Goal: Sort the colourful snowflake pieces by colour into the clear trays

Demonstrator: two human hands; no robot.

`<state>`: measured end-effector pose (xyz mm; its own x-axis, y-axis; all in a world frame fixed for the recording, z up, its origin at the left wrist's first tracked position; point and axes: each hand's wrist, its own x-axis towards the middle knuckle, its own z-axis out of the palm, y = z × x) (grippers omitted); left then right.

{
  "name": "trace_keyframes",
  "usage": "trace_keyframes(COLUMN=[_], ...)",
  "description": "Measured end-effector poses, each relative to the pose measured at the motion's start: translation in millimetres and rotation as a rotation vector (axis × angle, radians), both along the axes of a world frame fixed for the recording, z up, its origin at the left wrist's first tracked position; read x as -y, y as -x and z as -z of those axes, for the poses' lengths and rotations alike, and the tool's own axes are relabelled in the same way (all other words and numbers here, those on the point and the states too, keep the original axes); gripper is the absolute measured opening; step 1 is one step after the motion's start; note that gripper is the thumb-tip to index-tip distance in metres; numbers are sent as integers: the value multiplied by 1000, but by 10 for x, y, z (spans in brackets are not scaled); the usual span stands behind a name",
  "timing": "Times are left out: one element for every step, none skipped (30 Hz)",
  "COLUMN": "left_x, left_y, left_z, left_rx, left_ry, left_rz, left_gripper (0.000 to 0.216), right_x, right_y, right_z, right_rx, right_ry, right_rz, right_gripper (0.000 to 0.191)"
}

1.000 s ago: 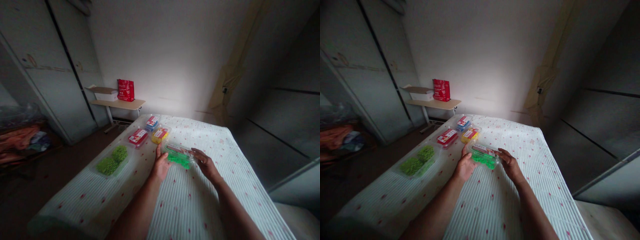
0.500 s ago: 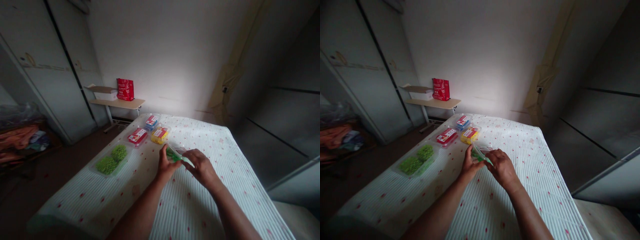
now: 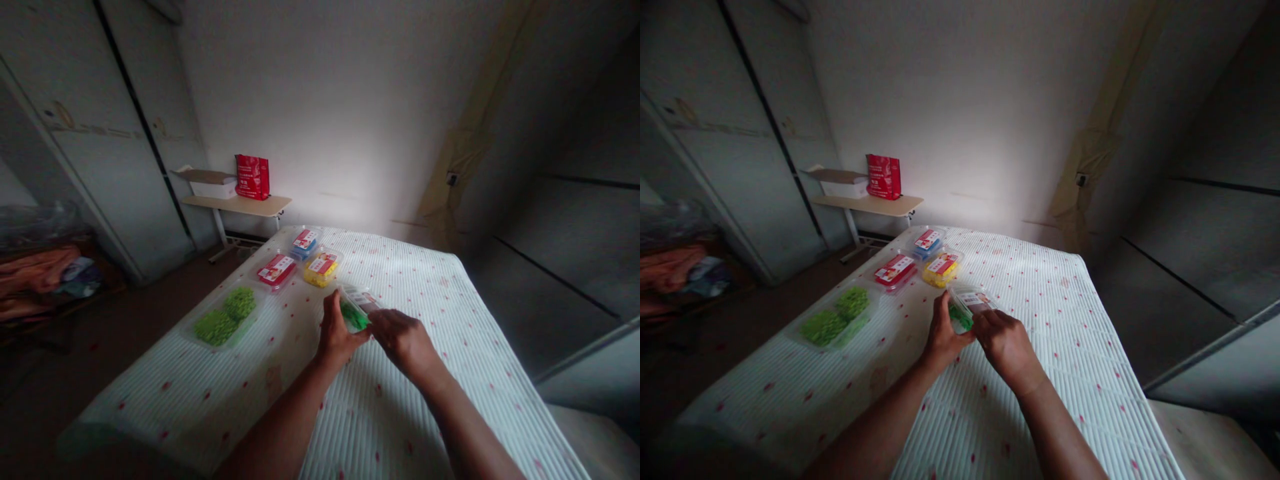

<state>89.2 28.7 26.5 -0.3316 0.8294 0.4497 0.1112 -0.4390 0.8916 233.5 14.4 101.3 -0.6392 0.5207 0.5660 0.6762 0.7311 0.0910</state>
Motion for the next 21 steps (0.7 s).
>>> trace_keyframes(left_x=[5,11,16,21,25,26,26,23,19,15,10,6,3,0,-1,-1,0,3,6,10,14], left_y=[2,5,9,12,15,19,22,26,31,35,40,45,48,52,54,55,55,55,54,53,52], left_z=[2,4,6,9,13,20,29,39,50,60,69,77,82,86,89,92,94,97,99,101,103], left_rx=[15,23,24,20,12,-1,-18,-42,-68,-92,-103,-100,-87,-74,-65,-63,-68,-81,-95,-113,-135], left_ry=[1,2,0,-6,-14,-22,-29,-33,-32,-27,-20,-12,-6,-2,-3,-6,-9,-11,-10,-7,-2], left_rz=[4,11,20,32,46,59,67,68,65,61,55,50,49,51,54,58,61,64,67,71,74], left_gripper=[83,83,83,83,83,83,84,86,87,88,89,89,90,91,91,92,92,92,93,93,93], right_x=[-1,-3,-7,-12,-15,-15,-12,-6,4,18,33,50,67,83,97,108,115,120,122,121,119], right_y=[-5,-13,-22,-33,-43,-51,-55,-55,-48,-36,-20,0,21,42,61,76,86,90,88,82,73], right_z=[-7,-20,-38,-60,-86,-113,-140,-164,-186,-203,-217,-226,-233,-238,-241,-244,-247,-250,-252,-255,-258], right_rx=[9,22,38,56,76,101,131,166,207,252,298,339,372,397,414,421,422,422,424,426,428], right_ry=[4,12,24,38,48,52,50,39,21,-2,-28,-54,-79,-100,-115,-125,-132,-137,-143,-147,-150], right_rz=[-9,-26,-45,-67,-88,-106,-114,-115,-110,-103,-94,-83,-73,-66,-60,-56,-51,-50,-52,-57,-64], right_gripper=[22,23,23,23,23,22,21,20,19,18,18,17,16,15,15,15,16,16,15,15,14])
